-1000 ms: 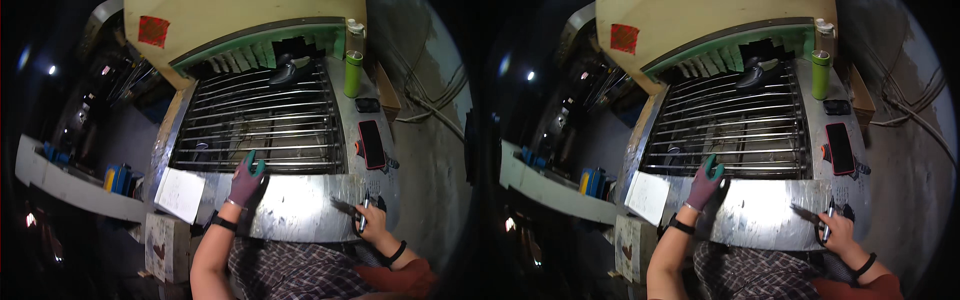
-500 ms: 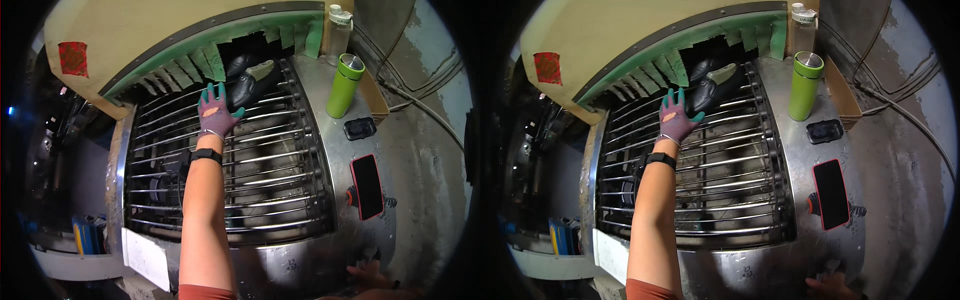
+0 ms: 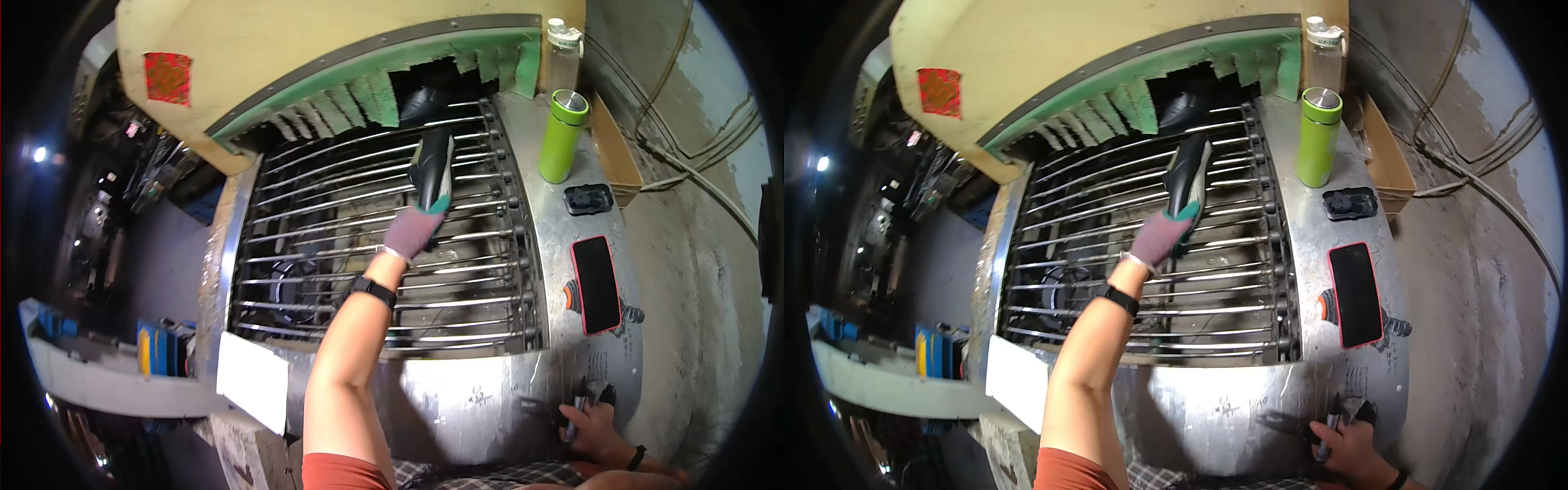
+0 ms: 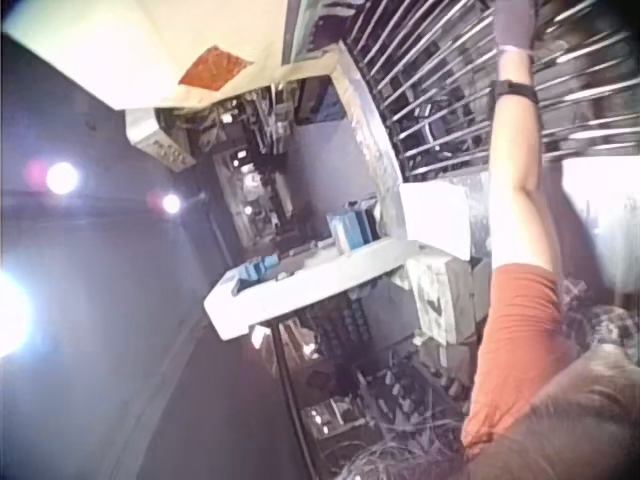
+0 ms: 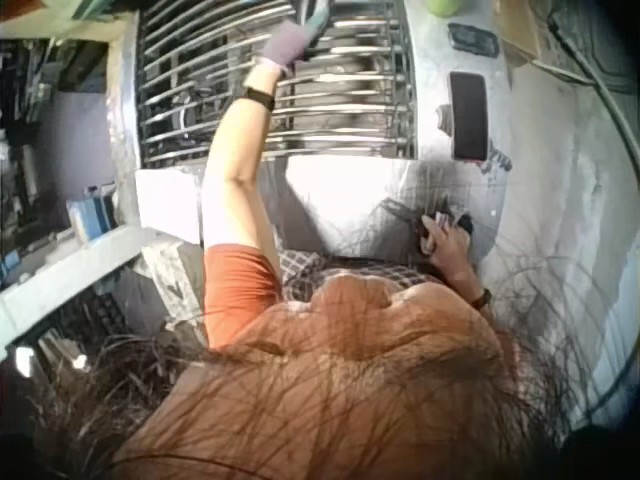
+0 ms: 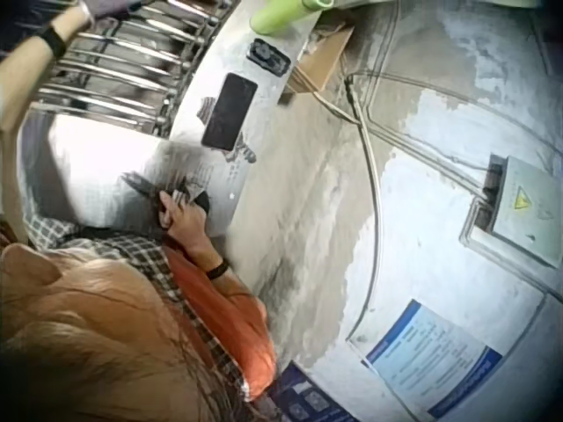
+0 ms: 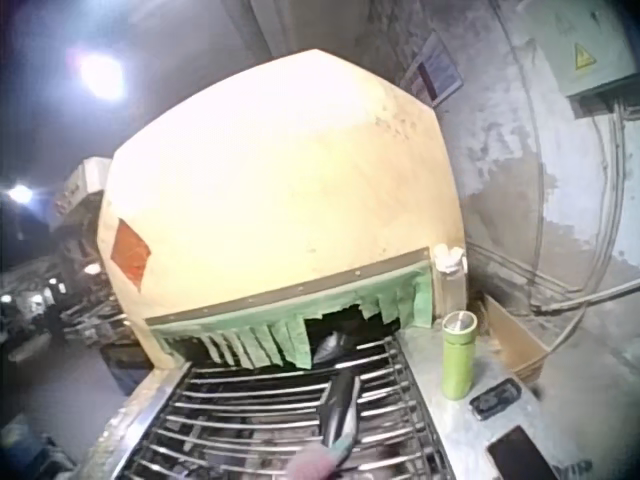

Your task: Trim excess material from shoe soles using a knife.

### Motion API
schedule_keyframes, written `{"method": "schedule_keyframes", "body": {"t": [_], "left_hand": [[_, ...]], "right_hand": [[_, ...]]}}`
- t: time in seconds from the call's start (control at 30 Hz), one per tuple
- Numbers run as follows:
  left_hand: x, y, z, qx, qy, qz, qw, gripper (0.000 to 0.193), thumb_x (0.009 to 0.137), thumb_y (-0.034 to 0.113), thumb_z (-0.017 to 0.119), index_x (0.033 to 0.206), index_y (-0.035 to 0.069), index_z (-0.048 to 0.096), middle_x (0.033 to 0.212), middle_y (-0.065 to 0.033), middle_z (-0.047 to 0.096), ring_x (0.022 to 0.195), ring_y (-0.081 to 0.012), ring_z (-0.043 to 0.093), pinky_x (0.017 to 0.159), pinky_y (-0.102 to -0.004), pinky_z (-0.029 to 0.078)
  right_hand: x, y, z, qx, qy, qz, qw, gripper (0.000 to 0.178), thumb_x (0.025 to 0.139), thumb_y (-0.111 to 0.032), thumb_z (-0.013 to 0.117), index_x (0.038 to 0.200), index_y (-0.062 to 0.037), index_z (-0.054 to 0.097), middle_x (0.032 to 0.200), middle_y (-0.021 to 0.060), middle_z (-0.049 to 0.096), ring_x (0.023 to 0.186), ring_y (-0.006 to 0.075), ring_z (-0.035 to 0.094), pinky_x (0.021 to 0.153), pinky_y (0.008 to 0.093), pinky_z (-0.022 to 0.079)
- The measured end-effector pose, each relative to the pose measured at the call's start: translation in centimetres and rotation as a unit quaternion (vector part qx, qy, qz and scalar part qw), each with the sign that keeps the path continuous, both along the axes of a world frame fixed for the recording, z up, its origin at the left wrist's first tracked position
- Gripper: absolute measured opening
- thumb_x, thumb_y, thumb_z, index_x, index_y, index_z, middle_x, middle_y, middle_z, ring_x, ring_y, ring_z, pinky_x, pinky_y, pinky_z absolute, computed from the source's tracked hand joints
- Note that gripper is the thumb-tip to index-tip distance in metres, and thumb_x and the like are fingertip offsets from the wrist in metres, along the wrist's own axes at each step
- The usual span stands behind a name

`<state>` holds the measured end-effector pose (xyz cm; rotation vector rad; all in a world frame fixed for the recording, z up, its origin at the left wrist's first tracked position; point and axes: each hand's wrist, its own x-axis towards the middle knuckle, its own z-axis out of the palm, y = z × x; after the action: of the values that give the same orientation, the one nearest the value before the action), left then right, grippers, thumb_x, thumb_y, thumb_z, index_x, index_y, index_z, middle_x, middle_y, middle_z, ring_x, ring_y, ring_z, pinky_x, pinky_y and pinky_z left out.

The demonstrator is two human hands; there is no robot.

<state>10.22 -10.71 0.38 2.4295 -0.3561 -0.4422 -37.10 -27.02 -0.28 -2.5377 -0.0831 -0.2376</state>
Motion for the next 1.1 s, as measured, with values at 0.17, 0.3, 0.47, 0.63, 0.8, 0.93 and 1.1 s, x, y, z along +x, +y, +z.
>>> {"method": "schedule_keyframes", "body": {"t": [0.17, 0.3, 0.47, 0.63, 0.8, 0.93, 1.1], "left_hand": [[-13.8, 9.6, 3.3, -0.313, 0.213, 0.148, 0.914, 0.051, 0.085, 0.047, 0.065, 0.1, -0.001, 0.064, 0.07, -0.0096, 0.064, 0.058, -0.0191, 0.062, 0.051, -0.0324, 0.05], [-28.3, 15.3, 7.9, -0.462, 0.272, 0.227, 0.813, 0.054, 0.093, 0.034, 0.059, 0.134, 0.001, 0.047, 0.095, -0.0115, 0.062, 0.074, -0.0215, 0.067, 0.062, -0.0301, 0.056], [-45.3, 22.3, 5.4, -0.478, 0.177, 0.327, 0.796, 0.043, 0.093, 0.027, 0.061, 0.123, -0.003, 0.053, 0.11, -0.0081, 0.062, 0.09, -0.016, 0.063, 0.074, -0.0288, 0.053], [-58.3, 24.8, 4.4, -0.462, 0.16, 0.411, 0.77, 0.041, 0.091, 0.025, 0.064, 0.121, -0.003, 0.054, 0.098, -0.0076, 0.065, 0.077, -0.0129, 0.064, 0.068, -0.0273, 0.052], [-66.6, 25.7, -0.7, -0.507, 0.186, 0.421, 0.729, 0.041, 0.093, 0.02, 0.061, 0.126, -0.002, 0.051, 0.103, -0.0091, 0.065, 0.082, -0.0135, 0.064, 0.073, -0.0281, 0.052], [-70.6, 24.8, -5.0, -0.605, 0.201, 0.437, 0.634, 0.046, 0.094, 0.012, 0.053, 0.136, -0.004, 0.041, 0.115, -0.0129, 0.063, 0.095, -0.0172, 0.063, 0.084, -0.0302, 0.05], [-69.5, 25.9, -3.3, -0.549, 0.221, 0.45, 0.669, 0.035, 0.092, 0.01, 0.055, 0.124, -0.005, 0.049, 0.109, -0.008, 0.063, 0.097, -0.0126, 0.061, 0.083, -0.0256, 0.049]], "right_hand": [[-0.2, 0.3, -0.9, -0.038, -0.039, -0.025, 0.998, 0.049, 0.065, -0.023, 0.072, 0.112, -0.016, 0.06, 0.082, 0.0098, 0.061, 0.059, 0.0297, 0.057, 0.053, 0.0418, 0.044], [0.0, 0.8, -0.7, -0.028, -0.076, -0.038, 0.996, 0.054, 0.062, -0.009, 0.07, 0.115, -0.0112, 0.061, 0.089, 0.0152, 0.061, 0.074, 0.0363, 0.058, 0.065, 0.0454, 0.046], [0.1, 1.2, -1.3, -0.053, -0.075, -0.005, 0.996, 0.055, 0.067, -0.001, 0.064, 0.122, -0.0083, 0.058, 0.105, 0.0224, 0.061, 0.094, 0.0418, 0.059, 0.082, 0.0445, 0.048], [0.0, 2.5, -0.7, 0.001, -0.067, 0.03, 0.997, 0.051, 0.077, -0.004, 0.061, 0.127, -0.0041, 0.053, 0.111, 0.0198, 0.06, 0.103, 0.0376, 0.059, 0.091, 0.0393, 0.045], [-2.4, 10.3, 1.2, 0.168, 0.01, 0.224, 0.96, 0.052, 0.085, -0.035, 0.064, 0.121, 0.0019, 0.055, 0.109, 0.0157, 0.061, 0.099, 0.0258, 0.061, 0.087, 0.0358, 0.048], [-3.9, 17.3, 1.4, 0.315, 0.28, 0.349, 0.837, 0.047, 0.076, -0.006, 0.071, 0.121, -0.0021, 0.056, 0.107, 0.0123, 0.061, 0.096, 0.0202, 0.06, 0.087, 0.0307, 0.046], [-5.4, 22.2, 2.0, 0.434, 0.549, 0.308, 0.645, 0.047, 0.084, -0.013, 0.072, 0.127, -0.0075, 0.052, 0.093, -0.0004, 0.061, 0.084, 0.0063, 0.056, 0.076, 0.0226, 0.046]]}}
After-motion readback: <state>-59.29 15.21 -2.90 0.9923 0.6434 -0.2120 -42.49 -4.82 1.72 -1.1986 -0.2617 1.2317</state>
